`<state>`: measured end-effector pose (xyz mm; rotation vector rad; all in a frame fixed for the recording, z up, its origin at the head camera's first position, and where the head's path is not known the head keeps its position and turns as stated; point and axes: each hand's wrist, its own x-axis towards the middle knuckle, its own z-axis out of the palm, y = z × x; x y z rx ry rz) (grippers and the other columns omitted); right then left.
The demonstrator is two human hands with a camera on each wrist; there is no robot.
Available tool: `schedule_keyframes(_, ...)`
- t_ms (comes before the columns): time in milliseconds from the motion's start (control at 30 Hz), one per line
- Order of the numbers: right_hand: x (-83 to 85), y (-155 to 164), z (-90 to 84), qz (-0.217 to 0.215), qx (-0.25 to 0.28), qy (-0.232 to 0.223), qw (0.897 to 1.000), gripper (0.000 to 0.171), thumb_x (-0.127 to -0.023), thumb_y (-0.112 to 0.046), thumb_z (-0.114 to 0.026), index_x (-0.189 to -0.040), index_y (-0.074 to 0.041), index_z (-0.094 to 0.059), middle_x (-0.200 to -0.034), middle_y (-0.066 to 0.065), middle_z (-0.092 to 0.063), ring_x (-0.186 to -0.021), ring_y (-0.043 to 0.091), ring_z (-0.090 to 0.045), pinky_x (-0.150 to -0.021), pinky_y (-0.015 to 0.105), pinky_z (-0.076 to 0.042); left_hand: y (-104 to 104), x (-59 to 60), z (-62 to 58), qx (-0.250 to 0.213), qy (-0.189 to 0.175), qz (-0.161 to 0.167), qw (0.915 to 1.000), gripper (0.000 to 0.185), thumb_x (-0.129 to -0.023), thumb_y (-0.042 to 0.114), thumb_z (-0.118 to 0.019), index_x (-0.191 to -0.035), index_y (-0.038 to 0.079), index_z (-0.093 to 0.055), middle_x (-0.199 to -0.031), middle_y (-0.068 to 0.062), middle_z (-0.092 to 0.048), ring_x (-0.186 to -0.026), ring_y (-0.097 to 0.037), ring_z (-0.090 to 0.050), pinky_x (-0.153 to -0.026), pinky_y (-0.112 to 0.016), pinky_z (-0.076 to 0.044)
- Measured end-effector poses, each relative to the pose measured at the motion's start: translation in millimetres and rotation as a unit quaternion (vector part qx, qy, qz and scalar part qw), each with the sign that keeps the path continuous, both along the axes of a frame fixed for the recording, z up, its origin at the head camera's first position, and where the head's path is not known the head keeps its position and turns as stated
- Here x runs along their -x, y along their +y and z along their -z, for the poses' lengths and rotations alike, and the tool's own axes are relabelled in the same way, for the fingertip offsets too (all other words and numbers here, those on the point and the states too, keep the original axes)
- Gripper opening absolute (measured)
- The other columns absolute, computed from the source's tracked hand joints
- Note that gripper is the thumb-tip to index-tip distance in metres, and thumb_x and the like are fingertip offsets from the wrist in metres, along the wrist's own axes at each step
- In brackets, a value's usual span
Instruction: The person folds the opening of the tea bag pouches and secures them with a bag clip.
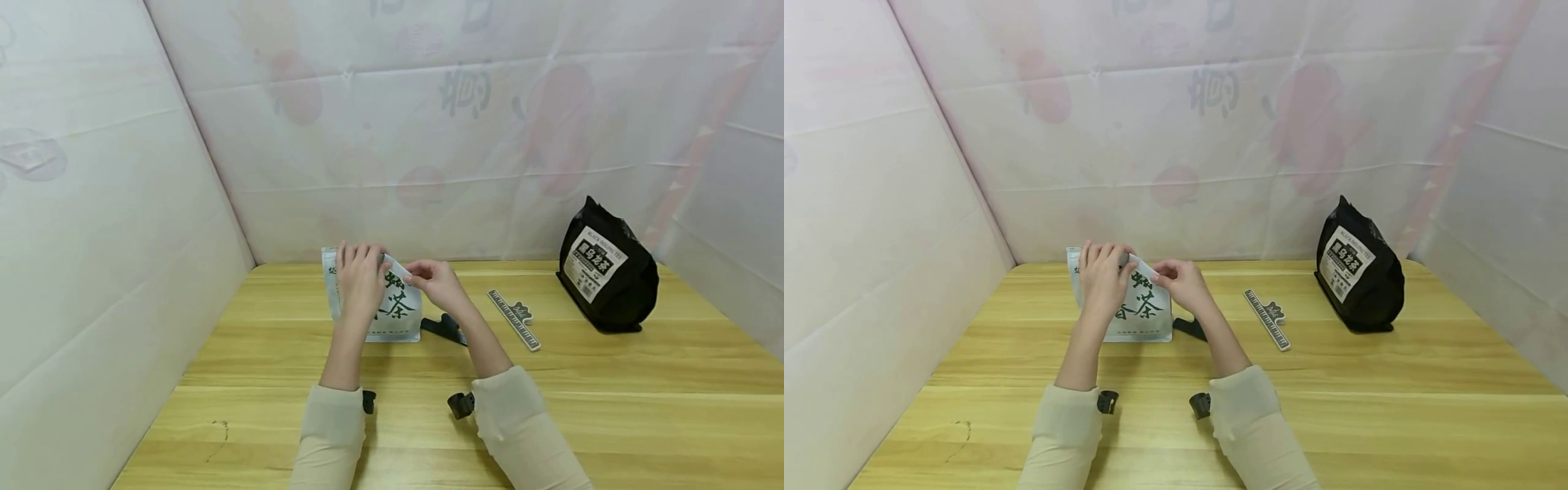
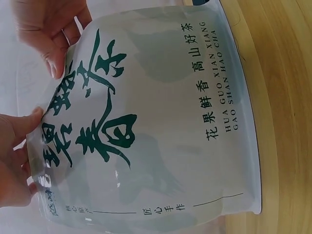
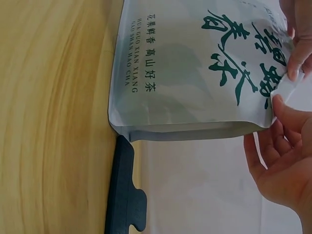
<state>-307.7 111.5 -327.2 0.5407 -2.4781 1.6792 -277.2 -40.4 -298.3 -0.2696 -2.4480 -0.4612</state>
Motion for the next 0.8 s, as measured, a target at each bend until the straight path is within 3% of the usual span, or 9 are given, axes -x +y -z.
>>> schedule_keyframes(467,1.8,-0.9,2.7,0.008,-0.001,0.017,1.000,0.011,-0.086,-0.006,-0.064,-0.093,0.003,-0.066,-0.086,0.011,-0.065,-0.078,0.021,-0.060,-0.068,0.031,-0.049,-1.6,-3.7,-4.9,0.010,-0.030,0.009,0.9995,0.017,-0.091,0.022,-0.059,-0.105,0.013,-0.061,-0.109,-0.004,-0.058,-0.113,-0.025,-0.041,-0.108,-0.035,0.000)
schedule_keyframes(600,1.9,2.8,1.4,-0.019,0.001,0.001,1.000,0.015,-0.088,-0.008,-0.063,-0.097,0.003,-0.064,-0.089,0.010,-0.065,-0.080,0.021,-0.060,-0.071,0.033,-0.049,-1.4,-3.6,-5.2,0.012,-0.036,0.006,0.9993,0.016,-0.092,0.023,-0.057,-0.105,0.013,-0.061,-0.110,-0.004,-0.058,-0.113,-0.026,-0.040,-0.108,-0.035,0.000)
schedule_keyframes(800,-0.1,15.5,-2.4,-0.083,-0.013,-0.019,0.996,0.023,-0.091,-0.011,-0.059,-0.109,0.002,-0.062,-0.103,0.012,-0.063,-0.094,0.024,-0.058,-0.084,0.046,-0.045,-0.2,-3.8,-4.7,0.010,-0.029,0.004,0.9995,0.016,-0.092,0.023,-0.057,-0.104,0.014,-0.062,-0.109,-0.004,-0.058,-0.112,-0.025,-0.041,-0.108,-0.036,-0.001)
